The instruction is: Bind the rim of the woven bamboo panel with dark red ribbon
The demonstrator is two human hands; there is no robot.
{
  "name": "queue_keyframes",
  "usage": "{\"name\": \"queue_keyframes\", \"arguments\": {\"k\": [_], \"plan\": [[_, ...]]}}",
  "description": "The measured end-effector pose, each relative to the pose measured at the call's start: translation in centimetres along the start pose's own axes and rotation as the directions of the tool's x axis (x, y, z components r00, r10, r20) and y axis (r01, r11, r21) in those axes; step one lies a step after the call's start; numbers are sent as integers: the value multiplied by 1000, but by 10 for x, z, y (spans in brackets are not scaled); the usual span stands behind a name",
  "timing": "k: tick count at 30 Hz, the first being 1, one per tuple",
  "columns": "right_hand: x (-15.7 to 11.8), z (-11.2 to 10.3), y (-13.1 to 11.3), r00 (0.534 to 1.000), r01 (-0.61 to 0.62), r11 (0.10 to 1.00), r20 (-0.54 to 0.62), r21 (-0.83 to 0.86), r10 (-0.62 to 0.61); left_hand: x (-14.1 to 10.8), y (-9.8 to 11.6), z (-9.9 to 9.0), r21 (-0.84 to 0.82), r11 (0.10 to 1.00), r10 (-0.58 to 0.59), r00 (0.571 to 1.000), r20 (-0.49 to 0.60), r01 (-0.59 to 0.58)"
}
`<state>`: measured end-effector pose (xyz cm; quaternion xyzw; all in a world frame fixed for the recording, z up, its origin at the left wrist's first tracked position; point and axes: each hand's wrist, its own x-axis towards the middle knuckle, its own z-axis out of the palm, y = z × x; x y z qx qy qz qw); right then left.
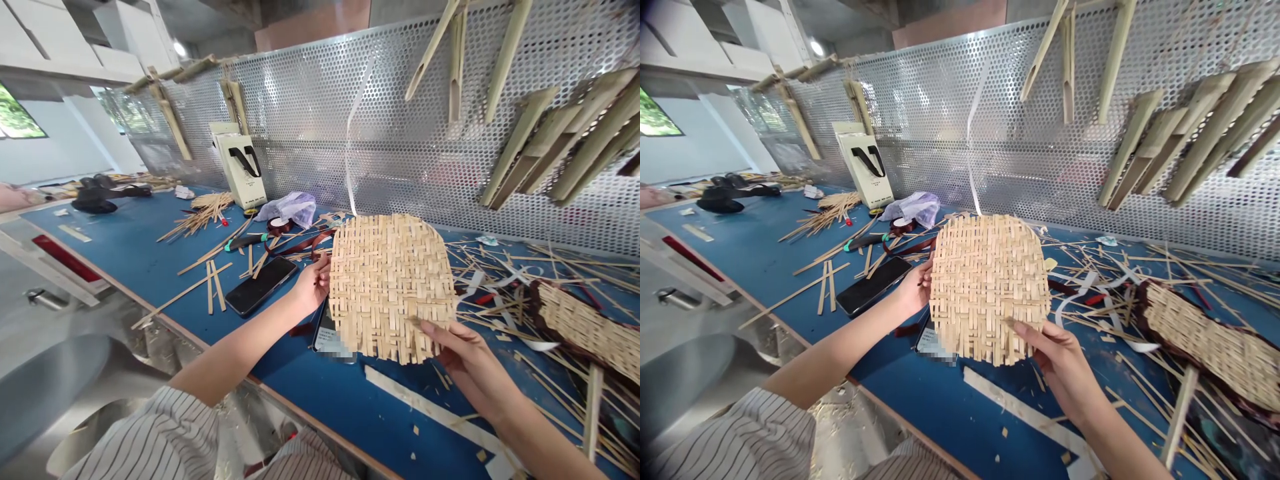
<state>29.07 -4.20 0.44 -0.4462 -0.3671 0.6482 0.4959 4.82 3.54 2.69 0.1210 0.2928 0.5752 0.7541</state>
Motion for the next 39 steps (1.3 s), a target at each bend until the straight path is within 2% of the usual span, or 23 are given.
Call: {"name": "queue_keyframes", "arguments": {"k": [3,5,9,14,21,26,32,39], "plan": [[1,-2,2,998,43,998,-38,-35,-44,-4,-1,4,27,999,46,998,41,-47],[1,-2,3,994,75,996,-70,-50,-78,-7,-2,5,112,989,81,990,117,-94],[0,-1,4,994,90,993,-54,-70,-94,-9,-8,2,465,856,111,959,260,-225],[-1,1,4,996,75,997,-44,-27,-76,-10,-15,-1,598,763,91,957,276,-245],[-1,-3,-10,991,92,992,-109,83,-83,-15,-14,2,629,729,90,948,304,-271],[-4,-2,-17,982,130,985,-153,116,-111,-17,-18,3,627,760,12,968,252,-173],[-3,1,-15,989,10,995,-148,97,4,-20,-22,4,666,742,-105,966,236,-82],[4,-6,-15,984,-20,990,-171,140,44,-20,-22,2,611,789,-122,958,260,-66]]}}
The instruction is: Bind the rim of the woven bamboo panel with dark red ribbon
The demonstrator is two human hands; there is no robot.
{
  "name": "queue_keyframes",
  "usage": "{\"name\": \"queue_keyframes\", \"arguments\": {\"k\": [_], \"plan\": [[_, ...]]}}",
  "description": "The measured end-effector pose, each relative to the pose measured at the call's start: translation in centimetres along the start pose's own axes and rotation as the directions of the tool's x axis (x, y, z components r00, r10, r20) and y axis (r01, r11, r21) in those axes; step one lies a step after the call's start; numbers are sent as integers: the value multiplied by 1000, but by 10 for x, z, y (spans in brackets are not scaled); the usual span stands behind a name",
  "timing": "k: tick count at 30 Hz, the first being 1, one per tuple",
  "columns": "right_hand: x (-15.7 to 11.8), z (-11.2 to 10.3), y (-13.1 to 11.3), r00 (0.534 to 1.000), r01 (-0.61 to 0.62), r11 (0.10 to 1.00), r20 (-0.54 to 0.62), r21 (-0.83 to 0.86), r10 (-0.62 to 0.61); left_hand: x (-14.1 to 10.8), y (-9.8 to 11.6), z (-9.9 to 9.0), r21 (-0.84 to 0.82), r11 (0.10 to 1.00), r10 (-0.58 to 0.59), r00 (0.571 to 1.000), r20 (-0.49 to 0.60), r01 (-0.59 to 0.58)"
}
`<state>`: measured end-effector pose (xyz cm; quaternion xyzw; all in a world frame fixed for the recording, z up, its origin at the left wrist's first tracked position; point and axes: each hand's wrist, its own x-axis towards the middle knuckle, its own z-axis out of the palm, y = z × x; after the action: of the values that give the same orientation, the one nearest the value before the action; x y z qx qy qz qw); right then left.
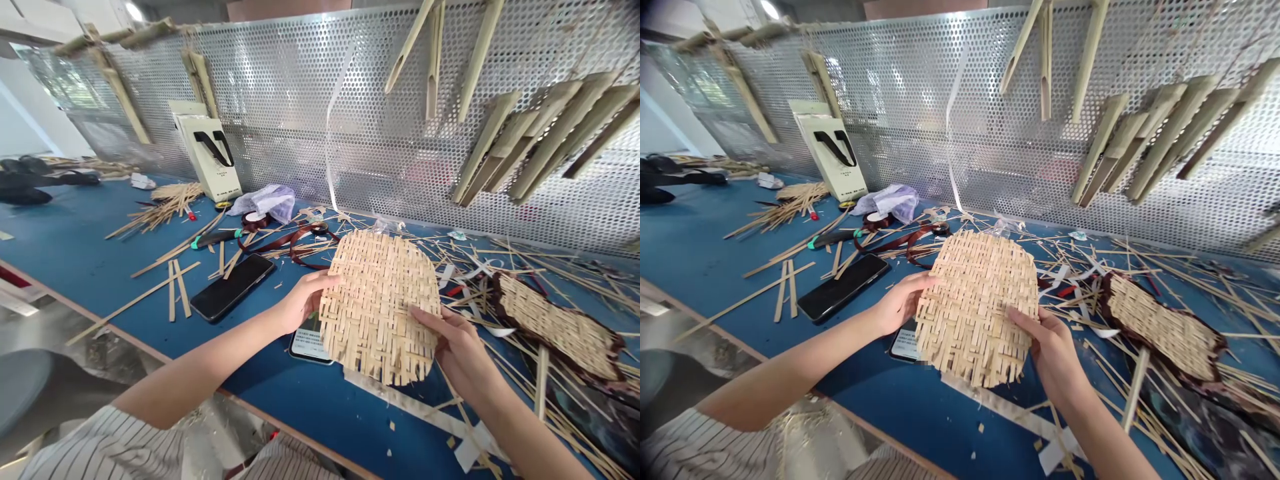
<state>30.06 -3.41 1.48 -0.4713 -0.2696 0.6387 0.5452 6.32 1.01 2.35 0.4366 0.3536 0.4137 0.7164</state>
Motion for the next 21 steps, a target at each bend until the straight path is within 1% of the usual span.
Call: {"name": "queue_keyframes", "arguments": {"k": [5,9,12,16,21], "plan": [[2,-3,0,1000,-14,1000,-2,-4,14,1,0,2,43,999,-6,1000,1,6],[1,-3,-1,1000,0,1000,-8,-8,0,1,-1,3,60,998,30,999,-18,-29],[1,-3,-1,999,3,1000,-40,12,-2,1,-1,3,80,995,53,998,-25,-51],[0,-1,-1,998,-1,1000,-65,27,3,1,-2,2,115,992,55,997,-61,-48],[1,0,-2,995,50,996,-91,77,-43,2,-3,1,127,989,88,995,-48,-81]]}}
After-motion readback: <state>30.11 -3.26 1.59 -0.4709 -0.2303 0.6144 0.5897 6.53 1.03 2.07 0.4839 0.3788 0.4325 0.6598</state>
